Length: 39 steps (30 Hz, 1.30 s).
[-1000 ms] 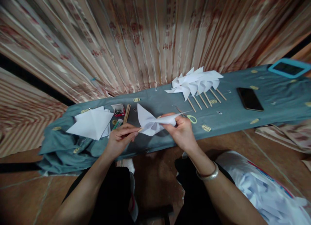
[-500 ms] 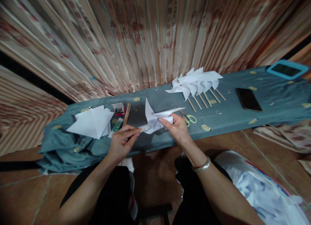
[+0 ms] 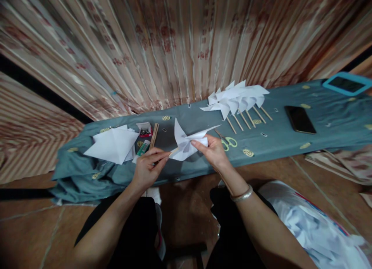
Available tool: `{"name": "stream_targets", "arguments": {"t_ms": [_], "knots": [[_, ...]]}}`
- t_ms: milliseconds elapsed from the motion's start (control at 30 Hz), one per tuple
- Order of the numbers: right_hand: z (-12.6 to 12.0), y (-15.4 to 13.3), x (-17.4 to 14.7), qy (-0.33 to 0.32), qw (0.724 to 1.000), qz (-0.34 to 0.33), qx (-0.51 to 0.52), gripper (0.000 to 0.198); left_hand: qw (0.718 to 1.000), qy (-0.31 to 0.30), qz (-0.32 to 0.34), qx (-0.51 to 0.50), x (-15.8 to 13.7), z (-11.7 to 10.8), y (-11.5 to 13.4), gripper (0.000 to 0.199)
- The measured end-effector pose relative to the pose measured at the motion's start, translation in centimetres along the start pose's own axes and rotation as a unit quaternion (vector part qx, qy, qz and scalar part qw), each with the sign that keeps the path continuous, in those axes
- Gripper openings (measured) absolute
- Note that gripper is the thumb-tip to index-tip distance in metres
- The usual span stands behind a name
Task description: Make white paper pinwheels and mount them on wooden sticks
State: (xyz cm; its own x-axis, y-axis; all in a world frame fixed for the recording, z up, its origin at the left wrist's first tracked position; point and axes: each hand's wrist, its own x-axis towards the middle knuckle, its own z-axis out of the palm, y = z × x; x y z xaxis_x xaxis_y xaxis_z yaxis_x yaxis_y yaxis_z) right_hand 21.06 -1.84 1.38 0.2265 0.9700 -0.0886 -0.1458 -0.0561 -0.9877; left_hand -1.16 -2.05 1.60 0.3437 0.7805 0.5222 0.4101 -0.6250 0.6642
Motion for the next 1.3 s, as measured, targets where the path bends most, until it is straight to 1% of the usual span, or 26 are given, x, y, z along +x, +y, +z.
{"name": "stream_targets", "arguments": {"t_ms": [233,367,467,567,700,800,900,1067,1200,1300], "knots": [[0.3,-0.1,-0.1,0.000,1.000,0.021,0.002,0.040,1.000,-0.001,0.002,0.006,-0.3,0.2,-0.1,0.018],[0.1,-0.3,0.2,-0.017,0.999,0.031,-0.008,0.039,1.000,-0.009,-0.013,0.000,-0.4,0.3,-0.2,0.019],[-0.4,-0.7,0.3,-0.038,0.998,0.039,-0.018,0.039,0.999,-0.034,-0.034,-0.012,-0.5,0.4,-0.1,0.021],[-0.9,-1.0,0.4,-0.051,0.996,0.065,-0.029,0.039,0.995,-0.068,-0.065,-0.027,-0.7,0.4,0.0,0.024],[-1.0,-1.4,0.5,-0.053,0.993,0.099,-0.030,0.039,0.988,-0.109,-0.103,-0.037,-0.8,0.5,0.0,0.028],[-1.0,-1.6,0.6,-0.053,0.993,0.103,-0.030,0.038,0.983,-0.126,-0.131,-0.039,-0.9,0.4,-0.1,0.031],[-1.1,-1.7,0.7,-0.051,0.993,0.098,-0.039,0.038,0.975,-0.142,-0.162,-0.056,-1.0,0.3,-0.1,0.033],[-1.4,-1.7,0.7,-0.043,0.992,0.112,-0.047,0.038,0.952,-0.174,-0.229,-0.103,-1.0,0.6,0.3,0.037],[-1.7,-1.5,0.8,-0.048,0.992,0.107,-0.045,0.038,0.930,-0.182,-0.269,-0.170,-0.9,0.8,0.7,0.039],[-1.8,-1.4,0.9,-0.052,0.992,0.103,-0.046,0.037,0.923,-0.172,-0.283,-0.198,-1.0,1.1,0.5,0.042]]}}
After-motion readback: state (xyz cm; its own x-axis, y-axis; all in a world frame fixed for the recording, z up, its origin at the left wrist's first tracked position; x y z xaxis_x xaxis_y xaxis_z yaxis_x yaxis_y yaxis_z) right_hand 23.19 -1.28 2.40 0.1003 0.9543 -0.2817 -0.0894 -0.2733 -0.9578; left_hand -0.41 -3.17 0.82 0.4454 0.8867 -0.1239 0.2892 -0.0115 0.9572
